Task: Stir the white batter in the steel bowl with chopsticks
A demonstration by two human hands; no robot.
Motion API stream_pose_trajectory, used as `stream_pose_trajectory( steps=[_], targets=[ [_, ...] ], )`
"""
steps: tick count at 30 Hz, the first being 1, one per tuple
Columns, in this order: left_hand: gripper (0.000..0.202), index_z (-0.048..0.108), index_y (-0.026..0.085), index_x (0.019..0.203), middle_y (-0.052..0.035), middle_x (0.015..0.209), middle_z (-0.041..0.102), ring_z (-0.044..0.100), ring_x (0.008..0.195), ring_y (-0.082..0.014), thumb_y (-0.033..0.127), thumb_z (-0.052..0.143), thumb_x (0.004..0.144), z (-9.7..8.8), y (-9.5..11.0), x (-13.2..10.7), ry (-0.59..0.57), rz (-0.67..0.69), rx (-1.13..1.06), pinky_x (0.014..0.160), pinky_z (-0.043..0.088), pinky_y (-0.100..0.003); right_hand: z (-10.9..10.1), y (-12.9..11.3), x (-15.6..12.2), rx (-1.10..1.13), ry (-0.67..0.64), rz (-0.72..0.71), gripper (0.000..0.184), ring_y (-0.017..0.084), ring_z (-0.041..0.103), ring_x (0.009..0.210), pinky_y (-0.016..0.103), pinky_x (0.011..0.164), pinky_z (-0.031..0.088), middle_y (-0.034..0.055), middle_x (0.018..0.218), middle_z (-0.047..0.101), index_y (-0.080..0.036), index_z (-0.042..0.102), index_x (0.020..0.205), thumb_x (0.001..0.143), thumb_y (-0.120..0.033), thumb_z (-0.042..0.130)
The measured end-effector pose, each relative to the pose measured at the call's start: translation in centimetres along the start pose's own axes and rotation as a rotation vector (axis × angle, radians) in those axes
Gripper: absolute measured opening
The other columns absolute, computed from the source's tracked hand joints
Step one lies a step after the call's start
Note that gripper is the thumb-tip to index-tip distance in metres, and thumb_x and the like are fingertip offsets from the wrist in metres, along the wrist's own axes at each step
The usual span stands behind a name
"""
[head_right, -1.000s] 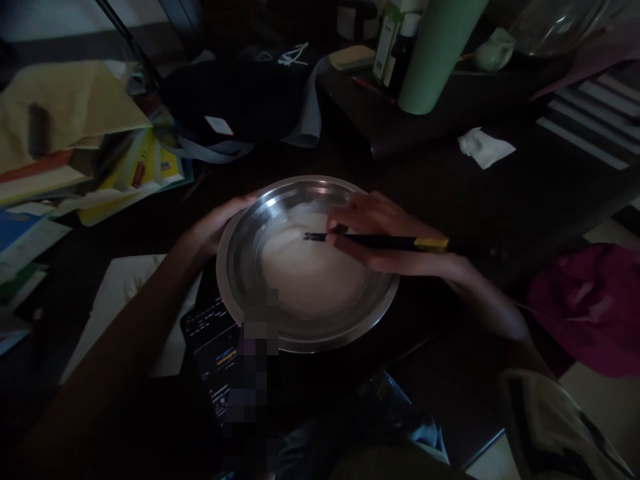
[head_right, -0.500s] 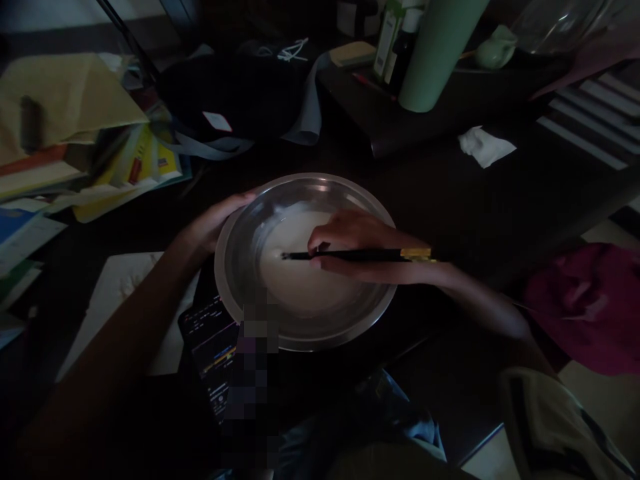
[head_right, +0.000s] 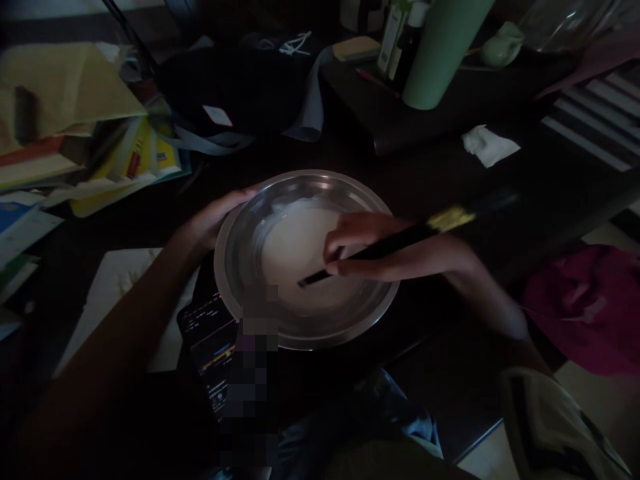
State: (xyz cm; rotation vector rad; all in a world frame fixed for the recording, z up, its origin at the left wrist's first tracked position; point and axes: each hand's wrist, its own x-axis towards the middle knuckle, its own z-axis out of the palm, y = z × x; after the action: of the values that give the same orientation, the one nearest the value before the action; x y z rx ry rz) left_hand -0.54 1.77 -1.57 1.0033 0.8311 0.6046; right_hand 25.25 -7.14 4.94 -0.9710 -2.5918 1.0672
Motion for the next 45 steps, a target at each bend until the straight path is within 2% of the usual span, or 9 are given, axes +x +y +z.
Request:
stream_pose_trajectory(
  steps=[5,10,16,21,27,33,36,42,45],
  targets=[
    [0.028,0.064,0.018,0.104,0.0037,0.060,0.064,0.059,0.054,-0.0071,0.025,0.048,0.082,0.0,0.0,0.1,0.001,-0.010,-0.002,0.063,0.050,-0.016,1.7,0.4,1.2,-0.141,0.225,0.070,0.022,0.015,0.053,0.095,0.033,0.087,0.039,0.0014,0.094,0.060,-0.024,0.060,0.098,0.084,-0.039,0.052],
    [0.025,0.066,0.017,0.098,0.0046,0.061,0.064,0.060,0.057,-0.0064,0.026,0.050,0.081,0.1,0.0,-0.1,0.007,0.020,0.000,0.062,0.050,-0.015,0.1,0.5,-0.4,-0.296,0.424,0.257,0.020,0.016,0.054,0.087,0.036,0.083,0.037,0.0011,0.089,0.060,-0.023,0.060,0.093,0.084,-0.038,0.050],
    [0.026,0.066,0.018,0.098,0.0050,0.059,0.063,0.059,0.056,-0.0059,0.023,0.047,0.082,0.0,0.0,0.1,-0.015,0.009,0.005,0.063,0.050,-0.015,-1.6,0.0,-1.5,-0.137,0.223,0.152,0.021,0.013,0.051,0.072,0.033,0.073,0.038,0.0000,0.073,0.057,-0.022,0.058,0.076,0.085,-0.038,0.049],
    [0.029,0.065,0.019,0.103,0.0052,0.061,0.063,0.059,0.055,-0.0054,0.022,0.044,0.084,0.1,0.0,0.1,-0.040,0.018,0.008,0.065,0.050,-0.016,-0.2,-0.1,-0.1,0.033,0.002,-0.015,0.014,0.012,0.054,0.081,0.027,0.073,0.042,0.0015,0.082,0.059,-0.019,0.061,0.085,0.085,-0.030,0.052],
    [0.029,0.063,0.018,0.106,0.0043,0.065,0.064,0.060,0.057,-0.0056,0.024,0.043,0.085,0.2,0.1,-0.1,-0.044,0.010,0.009,0.067,0.050,-0.017,1.6,0.0,1.2,-0.091,0.180,0.016,0.020,0.016,0.053,0.093,0.034,0.086,0.039,0.0026,0.090,0.062,-0.022,0.062,0.095,0.085,-0.035,0.050],
    [0.026,0.065,0.018,0.100,0.0049,0.061,0.062,0.062,0.063,-0.0069,0.024,0.046,0.083,0.0,0.0,0.0,0.007,-0.001,0.027,0.065,0.049,-0.015,0.3,0.4,-0.4,-0.255,0.388,0.221,0.021,0.015,0.053,0.084,0.034,0.078,0.038,0.0006,0.085,0.060,-0.024,0.063,0.089,0.084,-0.040,0.051],
    [0.026,0.064,0.018,0.100,0.0050,0.061,0.062,0.063,0.063,-0.0072,0.025,0.046,0.083,0.0,0.0,0.0,0.011,-0.006,0.040,0.065,0.050,-0.016,-0.7,0.3,-1.2,-0.219,0.343,0.222,0.018,0.014,0.053,0.078,0.032,0.075,0.038,-0.0002,0.079,0.059,-0.023,0.063,0.083,0.083,-0.037,0.053],
    [0.027,0.064,0.019,0.101,0.0041,0.063,0.063,0.064,0.068,-0.0091,0.025,0.045,0.083,0.3,0.2,-0.2,0.026,-0.018,0.045,0.065,0.051,-0.017,-0.1,0.0,-0.1,0.031,0.035,0.008,0.017,0.011,0.054,0.078,0.027,0.071,0.042,0.0009,0.082,0.058,-0.020,0.064,0.085,0.082,-0.035,0.056],
    [0.029,0.064,0.020,0.103,0.0042,0.067,0.065,0.064,0.070,-0.0094,0.024,0.044,0.083,0.4,0.2,-0.2,0.015,-0.017,0.044,0.066,0.051,-0.018,1.3,0.2,0.9,-0.030,0.094,0.023,0.024,0.014,0.053,0.089,0.031,0.080,0.042,0.0019,0.088,0.059,-0.024,0.064,0.095,0.081,-0.041,0.055]
  ],
)
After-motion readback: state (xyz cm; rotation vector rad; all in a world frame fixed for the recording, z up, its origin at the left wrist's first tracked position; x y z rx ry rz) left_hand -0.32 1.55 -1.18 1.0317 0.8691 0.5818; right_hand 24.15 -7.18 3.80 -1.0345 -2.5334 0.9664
